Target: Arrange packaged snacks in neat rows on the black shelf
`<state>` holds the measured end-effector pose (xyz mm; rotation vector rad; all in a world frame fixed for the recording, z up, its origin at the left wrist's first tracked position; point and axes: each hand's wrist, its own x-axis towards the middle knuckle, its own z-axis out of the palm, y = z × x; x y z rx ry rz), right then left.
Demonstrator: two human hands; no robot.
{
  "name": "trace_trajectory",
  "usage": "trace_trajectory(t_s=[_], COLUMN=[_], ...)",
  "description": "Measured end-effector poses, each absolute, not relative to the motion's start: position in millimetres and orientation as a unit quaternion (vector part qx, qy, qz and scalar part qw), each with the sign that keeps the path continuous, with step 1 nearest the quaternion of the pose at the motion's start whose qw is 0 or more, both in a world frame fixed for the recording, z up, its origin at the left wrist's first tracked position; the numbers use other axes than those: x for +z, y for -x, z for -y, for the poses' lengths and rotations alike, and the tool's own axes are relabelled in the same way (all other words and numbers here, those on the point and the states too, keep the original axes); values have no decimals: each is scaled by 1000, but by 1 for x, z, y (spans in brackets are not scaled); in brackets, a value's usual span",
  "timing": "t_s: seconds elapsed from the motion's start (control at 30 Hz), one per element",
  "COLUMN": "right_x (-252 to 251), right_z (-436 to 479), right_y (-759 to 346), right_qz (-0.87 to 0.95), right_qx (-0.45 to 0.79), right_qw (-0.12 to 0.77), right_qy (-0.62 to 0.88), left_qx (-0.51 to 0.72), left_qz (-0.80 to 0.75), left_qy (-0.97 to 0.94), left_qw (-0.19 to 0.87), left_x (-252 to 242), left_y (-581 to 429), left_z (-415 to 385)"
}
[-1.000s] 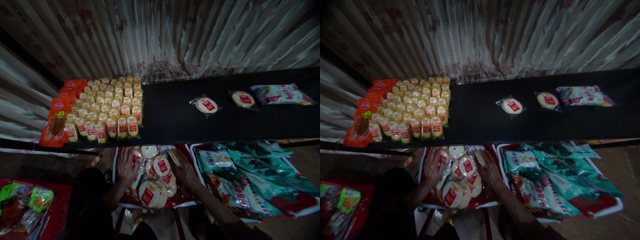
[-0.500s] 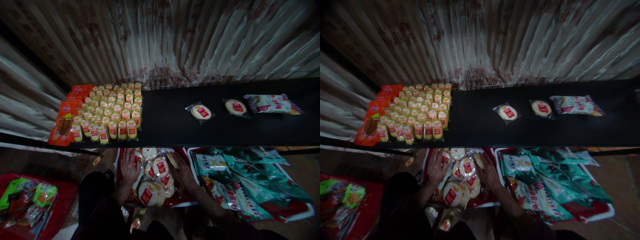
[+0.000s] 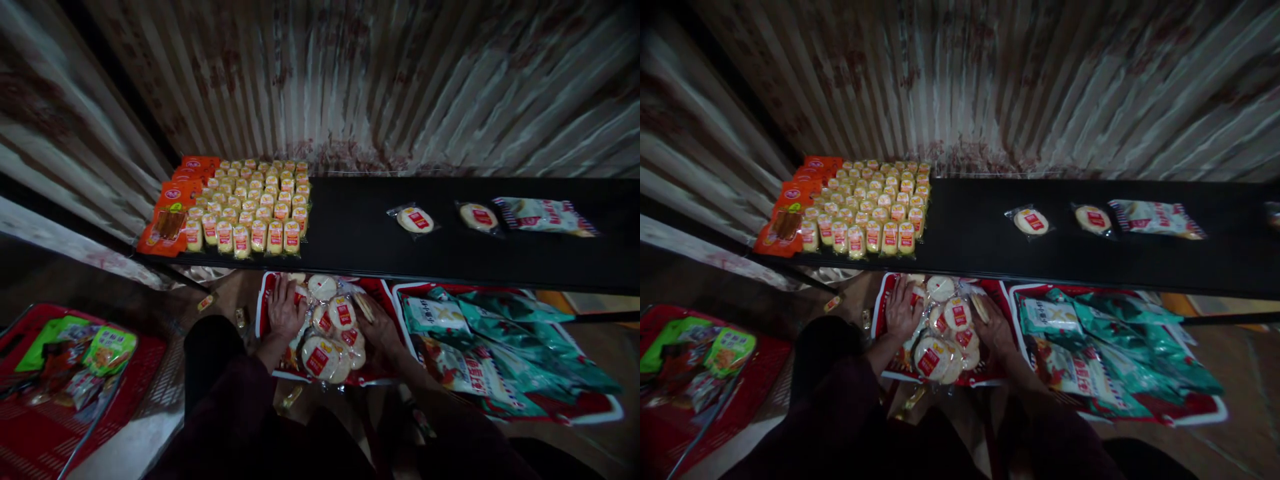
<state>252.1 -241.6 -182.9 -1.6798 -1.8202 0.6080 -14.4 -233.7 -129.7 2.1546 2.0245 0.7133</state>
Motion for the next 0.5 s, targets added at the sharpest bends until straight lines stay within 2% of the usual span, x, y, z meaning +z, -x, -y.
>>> trace_trajectory(t_s=[0.5], right_x=[-186], right_z=[251], right_y=[-274], right_qz=[658], right_qx=[243], right_qw=[302], right_qy=[646], left_qx=[240], left_qz=[-652], left_qy=[-718], left_qw=[39], left_x=[-135], left_y=[-2], left_z=[233])
